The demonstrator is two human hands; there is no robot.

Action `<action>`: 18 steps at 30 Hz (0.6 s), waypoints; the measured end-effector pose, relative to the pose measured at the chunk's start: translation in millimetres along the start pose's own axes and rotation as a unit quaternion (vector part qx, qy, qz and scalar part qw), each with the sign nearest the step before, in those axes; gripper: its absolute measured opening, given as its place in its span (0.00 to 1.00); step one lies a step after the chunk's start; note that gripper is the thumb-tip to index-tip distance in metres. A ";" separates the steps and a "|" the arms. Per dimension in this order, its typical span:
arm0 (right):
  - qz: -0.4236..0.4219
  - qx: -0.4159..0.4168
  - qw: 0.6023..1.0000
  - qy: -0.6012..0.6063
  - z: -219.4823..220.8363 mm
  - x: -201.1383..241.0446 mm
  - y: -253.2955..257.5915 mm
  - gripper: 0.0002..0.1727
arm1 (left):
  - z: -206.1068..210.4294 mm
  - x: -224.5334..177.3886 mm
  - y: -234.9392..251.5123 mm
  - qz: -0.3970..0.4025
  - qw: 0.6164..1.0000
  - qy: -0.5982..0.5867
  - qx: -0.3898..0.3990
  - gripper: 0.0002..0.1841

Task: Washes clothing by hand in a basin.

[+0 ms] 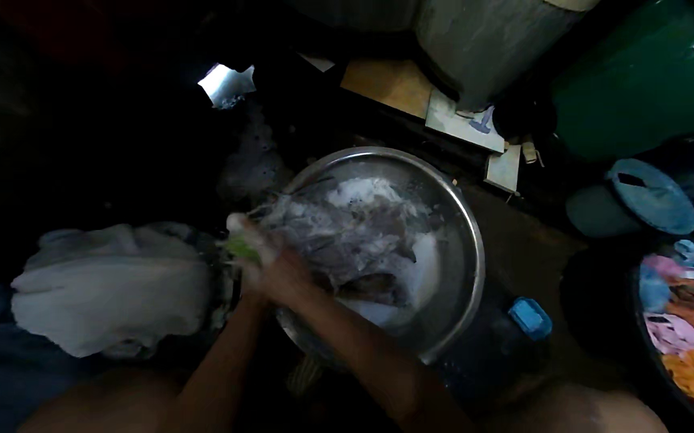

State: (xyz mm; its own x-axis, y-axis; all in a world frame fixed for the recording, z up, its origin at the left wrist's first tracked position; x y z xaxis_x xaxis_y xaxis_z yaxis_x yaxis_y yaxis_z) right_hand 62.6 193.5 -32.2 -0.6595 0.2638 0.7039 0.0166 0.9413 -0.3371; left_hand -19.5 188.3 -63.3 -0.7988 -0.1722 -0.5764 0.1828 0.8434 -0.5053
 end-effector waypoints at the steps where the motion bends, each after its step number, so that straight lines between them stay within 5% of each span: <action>1: 0.070 0.006 0.997 -0.035 -4.6 -47.1 0.7 0.37 | 9.9 3.6 13.3 0.102 0.991 0.075 -0.042 0.26; 3: 0.190 -0.064 0.977 -0.073 -37.1 -171.7 -11.4 0.38 | 22.0 7.2 32.4 0.236 0.957 0.137 -0.099 0.23; 5: 0.287 -0.115 0.942 -0.127 -79.5 -268.1 -39.8 0.38 | 24.9 7.3 37.1 0.249 0.952 0.147 -0.104 0.23; 7: 0.392 -0.095 0.904 -0.143 -110.5 -317.6 -63.8 0.40 | 24.5 4.9 34.1 0.247 0.953 0.148 -0.094 0.21; 10: 0.341 -0.154 0.925 -0.068 -119.2 -247.3 -40.7 0.37 | 21.4 2.5 37.8 0.265 0.946 0.148 -0.113 0.22; 14: 0.067 -0.081 0.994 0.026 -17.4 -84.6 -8.8 0.40 | 22.7 4.2 31.4 0.241 0.959 0.129 -0.078 0.20; 16: 0.072 -0.048 0.996 0.006 -11.8 -114.2 -11.1 0.36 | 21.8 4.6 34.7 0.238 0.957 0.150 -0.077 0.22; 18: 0.160 -0.128 0.978 -0.048 -46.2 -213.5 -23.0 0.35 | 21.7 2.0 38.3 0.238 0.954 0.163 -0.085 0.25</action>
State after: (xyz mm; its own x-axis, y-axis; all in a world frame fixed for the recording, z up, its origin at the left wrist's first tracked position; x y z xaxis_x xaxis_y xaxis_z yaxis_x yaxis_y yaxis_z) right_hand 237.7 125.2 -145.8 -0.6576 0.5439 0.5213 0.4125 0.8390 -0.3550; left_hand -1.6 209.2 -97.8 -0.7895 0.3951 -0.4696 0.4961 0.8614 -0.1093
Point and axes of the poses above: each hand's wrist, its own y-axis towards the middle knuckle, its own z-axis out of the palm, x = y × z, the point moved 8 cm from there along y, towards the middle knuckle, and after that the axes turned 10 degrees about -y, right-handed, at the moved point
